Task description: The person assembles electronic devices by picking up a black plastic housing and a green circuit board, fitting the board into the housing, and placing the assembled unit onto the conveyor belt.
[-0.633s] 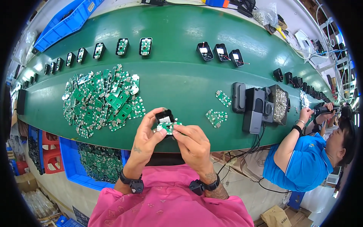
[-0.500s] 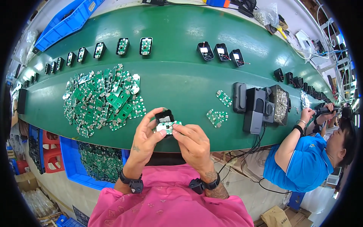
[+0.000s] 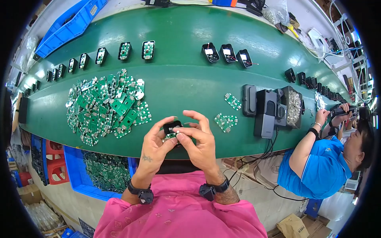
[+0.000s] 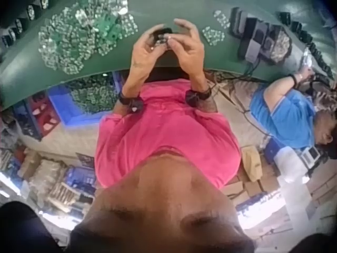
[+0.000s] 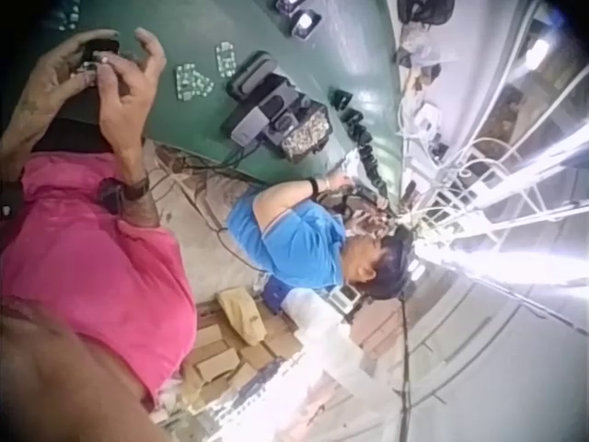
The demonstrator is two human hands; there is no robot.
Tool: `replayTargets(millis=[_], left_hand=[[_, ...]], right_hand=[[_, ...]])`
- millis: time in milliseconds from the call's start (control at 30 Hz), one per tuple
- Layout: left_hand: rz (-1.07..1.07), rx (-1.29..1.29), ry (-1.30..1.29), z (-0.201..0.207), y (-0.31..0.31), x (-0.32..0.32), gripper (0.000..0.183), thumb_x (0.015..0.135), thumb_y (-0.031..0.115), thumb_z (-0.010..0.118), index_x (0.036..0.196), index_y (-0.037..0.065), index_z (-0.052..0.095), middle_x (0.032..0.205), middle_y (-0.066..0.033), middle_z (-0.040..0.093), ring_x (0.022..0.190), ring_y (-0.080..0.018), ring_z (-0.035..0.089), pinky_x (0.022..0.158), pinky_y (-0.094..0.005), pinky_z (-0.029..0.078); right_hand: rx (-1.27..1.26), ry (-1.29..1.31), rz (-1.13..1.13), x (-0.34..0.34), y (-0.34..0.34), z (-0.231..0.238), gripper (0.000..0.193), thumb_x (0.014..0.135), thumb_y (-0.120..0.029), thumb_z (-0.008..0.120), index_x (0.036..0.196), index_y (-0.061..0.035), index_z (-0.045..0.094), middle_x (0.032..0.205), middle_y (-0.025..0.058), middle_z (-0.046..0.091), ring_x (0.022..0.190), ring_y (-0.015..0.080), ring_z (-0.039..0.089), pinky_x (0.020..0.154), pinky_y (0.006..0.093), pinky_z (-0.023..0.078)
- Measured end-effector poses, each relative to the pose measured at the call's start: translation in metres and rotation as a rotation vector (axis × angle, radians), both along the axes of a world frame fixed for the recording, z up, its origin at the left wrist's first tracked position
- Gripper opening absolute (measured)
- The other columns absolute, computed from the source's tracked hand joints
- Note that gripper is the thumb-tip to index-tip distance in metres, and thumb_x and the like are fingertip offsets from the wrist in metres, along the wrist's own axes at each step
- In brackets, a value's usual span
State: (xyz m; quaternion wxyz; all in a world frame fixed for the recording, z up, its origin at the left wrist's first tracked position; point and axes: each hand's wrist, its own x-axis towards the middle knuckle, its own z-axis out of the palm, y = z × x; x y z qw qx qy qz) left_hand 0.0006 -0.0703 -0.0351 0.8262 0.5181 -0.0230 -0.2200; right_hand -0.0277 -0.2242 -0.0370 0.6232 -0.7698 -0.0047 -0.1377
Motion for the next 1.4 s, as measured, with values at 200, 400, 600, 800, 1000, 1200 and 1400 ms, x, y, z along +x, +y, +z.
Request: replayTargets(millis=[200,400,600,800,1000,1200,1400], left_hand=[[-0.021,-0.035,0.062,0.001,-0.004,-0.002,0.054,0.091,-0.006,0.062,0.142,-0.001,0.044,0.122,-0.0144,0.061,0.110,-0.0162,0.061,0.095,-0.0284,0.052],[0.183,0.224,-0.219,0.000,-0.005,-0.009,0.059,0.091,-0.009,0.061,0.145,-0.004,0.041,0.121,-0.0120,0.062,0.109,-0.0154,0.062,0.090,-0.0271,0.053],[0.197,0.483,-0.464,0.005,0.005,-0.005,0.058,0.090,-0.009,0.062,0.145,-0.001,0.046,0.121,-0.0119,0.063,0.102,-0.0151,0.065,0.085,-0.0272,0.055],[0.139,0.553,-0.597,0.014,0.014,0.001,0.057,0.087,-0.008,0.065,0.141,0.002,0.052,0.122,-0.0143,0.063,0.102,-0.0158,0.066,0.083,-0.0279,0.057],[0.113,0.658,-0.727,0.021,0.017,0.003,0.059,0.082,-0.009,0.067,0.138,0.004,0.055,0.124,-0.0187,0.064,0.104,-0.0229,0.068,0.082,-0.0303,0.057],[0.107,0.763,-0.816,0.028,0.014,0.001,0.058,0.080,-0.008,0.066,0.136,0.005,0.058,0.117,-0.0235,0.065,0.100,-0.0379,0.067,0.084,-0.0368,0.055],[0.222,0.851,-0.778,0.014,0.007,-0.005,0.054,0.083,-0.007,0.065,0.136,0.003,0.056,0.116,-0.0211,0.066,0.101,-0.0336,0.069,0.084,-0.0350,0.055]], right_hand=[[0.143,0.004,0.034,-0.003,0.007,-0.004,0.012,0.090,-0.009,0.068,0.096,-0.0015,0.073,0.135,0.0179,0.051,0.123,0.0263,0.051,0.100,0.0398,0.044],[-0.512,-0.167,-0.217,-0.012,0.016,0.009,0.004,0.086,-0.003,0.069,0.090,-0.0015,0.068,0.103,0.0142,0.060,0.093,0.0274,0.060,0.073,0.0346,0.048],[-0.497,-0.194,-0.002,0.001,0.007,0.024,0.008,0.079,0.002,0.070,0.083,-0.0005,0.064,0.077,0.0111,0.061,0.069,0.0279,0.061,0.061,0.0366,0.048],[-0.439,-0.156,0.150,0.004,-0.002,0.034,0.008,0.078,0.002,0.070,0.080,-0.0003,0.062,0.073,0.0101,0.060,0.064,0.0276,0.060,0.058,0.0368,0.046],[-0.466,-0.105,0.226,0.007,-0.007,0.036,0.009,0.078,-0.001,0.070,0.082,-0.0015,0.062,0.073,0.0103,0.056,0.065,0.0306,0.058,0.060,0.0405,0.047],[-0.490,-0.123,0.206,0.011,-0.002,0.034,0.008,0.078,0.001,0.068,0.081,-0.0006,0.062,0.072,0.0107,0.056,0.064,0.0307,0.058,0.058,0.0398,0.046],[-0.583,-0.158,0.098,0.009,0.010,0.019,0.007,0.080,0.001,0.068,0.082,0.0003,0.062,0.072,0.0110,0.058,0.063,0.0305,0.059,0.056,0.0386,0.046]])
